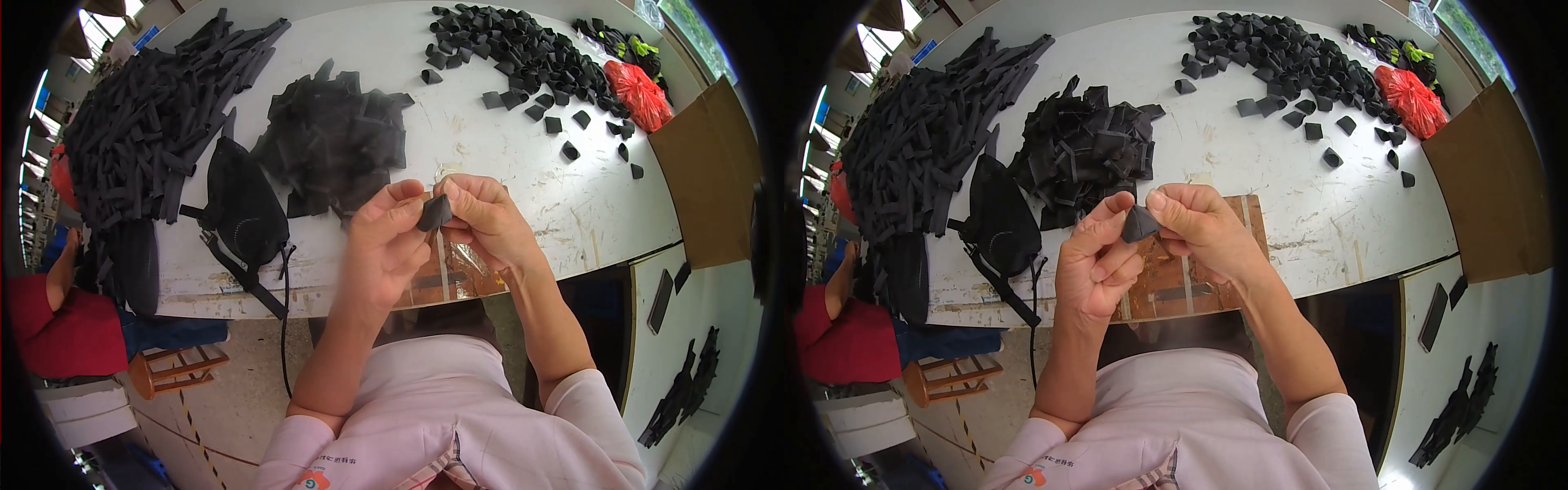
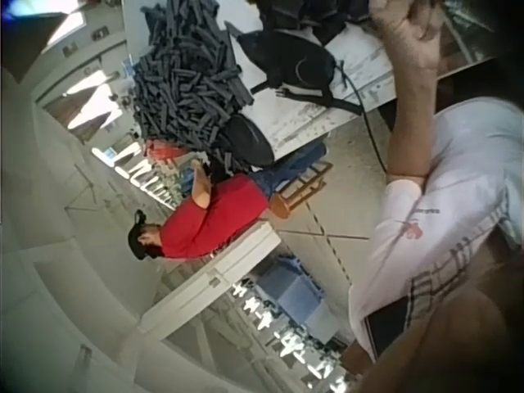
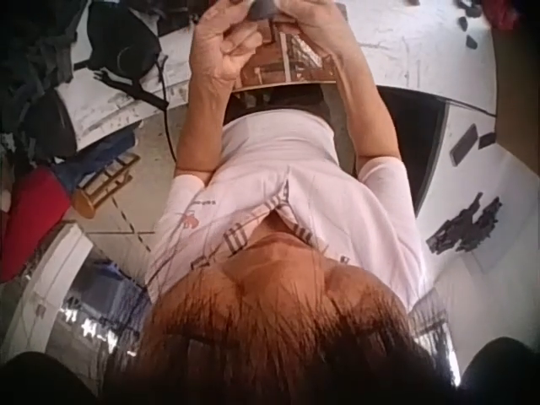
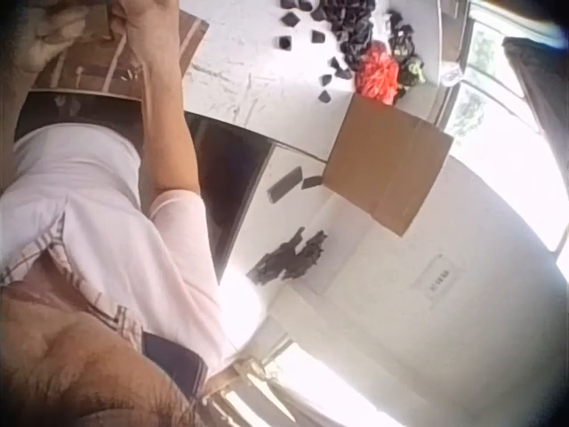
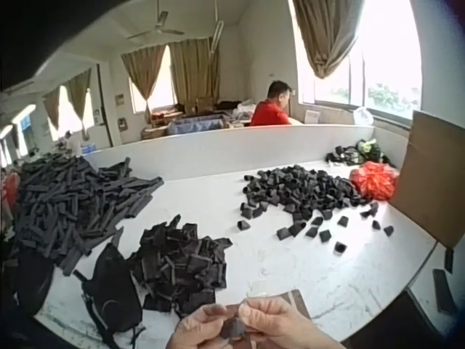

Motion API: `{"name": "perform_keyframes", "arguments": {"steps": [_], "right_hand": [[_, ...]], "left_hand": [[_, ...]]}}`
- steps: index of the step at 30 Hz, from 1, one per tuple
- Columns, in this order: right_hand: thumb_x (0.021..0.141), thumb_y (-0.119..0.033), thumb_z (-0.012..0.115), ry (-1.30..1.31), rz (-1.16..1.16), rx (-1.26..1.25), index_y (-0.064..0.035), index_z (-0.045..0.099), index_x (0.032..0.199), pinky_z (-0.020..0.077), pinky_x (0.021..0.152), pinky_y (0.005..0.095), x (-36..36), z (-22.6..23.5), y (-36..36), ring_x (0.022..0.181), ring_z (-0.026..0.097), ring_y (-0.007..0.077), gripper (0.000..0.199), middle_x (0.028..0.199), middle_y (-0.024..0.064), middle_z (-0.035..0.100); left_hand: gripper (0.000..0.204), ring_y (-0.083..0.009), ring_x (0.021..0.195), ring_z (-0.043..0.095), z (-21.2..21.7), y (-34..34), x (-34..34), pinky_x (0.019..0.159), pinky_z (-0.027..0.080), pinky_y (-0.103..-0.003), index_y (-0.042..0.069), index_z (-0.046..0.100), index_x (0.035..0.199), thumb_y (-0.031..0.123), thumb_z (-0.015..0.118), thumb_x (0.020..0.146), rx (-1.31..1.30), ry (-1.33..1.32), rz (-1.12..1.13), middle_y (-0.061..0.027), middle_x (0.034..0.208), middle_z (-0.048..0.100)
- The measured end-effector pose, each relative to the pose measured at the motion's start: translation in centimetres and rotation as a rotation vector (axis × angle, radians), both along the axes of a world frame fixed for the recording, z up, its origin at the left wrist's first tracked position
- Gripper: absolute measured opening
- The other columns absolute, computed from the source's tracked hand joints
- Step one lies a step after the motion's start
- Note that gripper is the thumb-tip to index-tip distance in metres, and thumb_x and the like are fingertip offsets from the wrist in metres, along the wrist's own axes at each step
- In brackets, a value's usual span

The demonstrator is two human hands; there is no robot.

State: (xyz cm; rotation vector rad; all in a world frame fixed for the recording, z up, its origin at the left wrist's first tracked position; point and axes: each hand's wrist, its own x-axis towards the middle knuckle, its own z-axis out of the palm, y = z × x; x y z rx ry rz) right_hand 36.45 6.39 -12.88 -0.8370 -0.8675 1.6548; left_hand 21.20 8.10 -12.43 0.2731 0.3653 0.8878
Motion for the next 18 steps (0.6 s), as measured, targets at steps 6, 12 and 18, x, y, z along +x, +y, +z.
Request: {"name": "perform_keyframes", "arguments": {"steps": [6, 12, 18], "right_hand": [[0.086, -0.030, 0.054, -0.575, -0.326, 0.251, -0.0001, 0.055, 0.078, 0.0325, 0.045, 0.0205, -0.3, 0.7, -0.6, 0.053, 0.043, 0.0067, 0.031, 0.062, 0.0018, 0.048], [0.071, -0.022, 0.071, -0.818, -0.516, 0.702, -0.0013, 0.059, 0.092, 0.0398, 0.048, 0.0204, -1.2, 2.1, -2.2, 0.059, 0.049, 0.0097, 0.032, 0.081, 0.0065, 0.054], [0.067, -0.016, 0.074, -0.613, -0.480, 0.548, -0.0018, 0.060, 0.085, 0.0397, 0.048, 0.0195, -1.6, 2.5, -2.1, 0.058, 0.050, 0.0084, 0.027, 0.075, 0.0041, 0.054]], "left_hand": [[0.033, -0.0096, 0.068, 0.052, 0.7, -0.3, 1.0, 0.057, 0.039, -0.017, -0.003, 0.048, 0.110, 0.000, 0.056, 0.079, 0.709, 0.600, 0.382, -0.0081, 0.087, 0.058], [0.011, -0.0118, 0.078, 0.053, 1.4, 0.1, 1.1, 0.071, 0.042, -0.022, 0.001, 0.062, 0.087, -0.002, 0.056, 0.078, 1.096, 0.762, 0.493, -0.0069, 0.087, 0.058], [0.006, -0.0167, 0.085, 0.047, 0.7, -0.1, 0.6, 0.082, 0.039, -0.030, 0.004, 0.054, 0.088, 0.008, 0.054, 0.084, 0.670, 0.256, 0.417, -0.0062, 0.087, 0.052]]}}
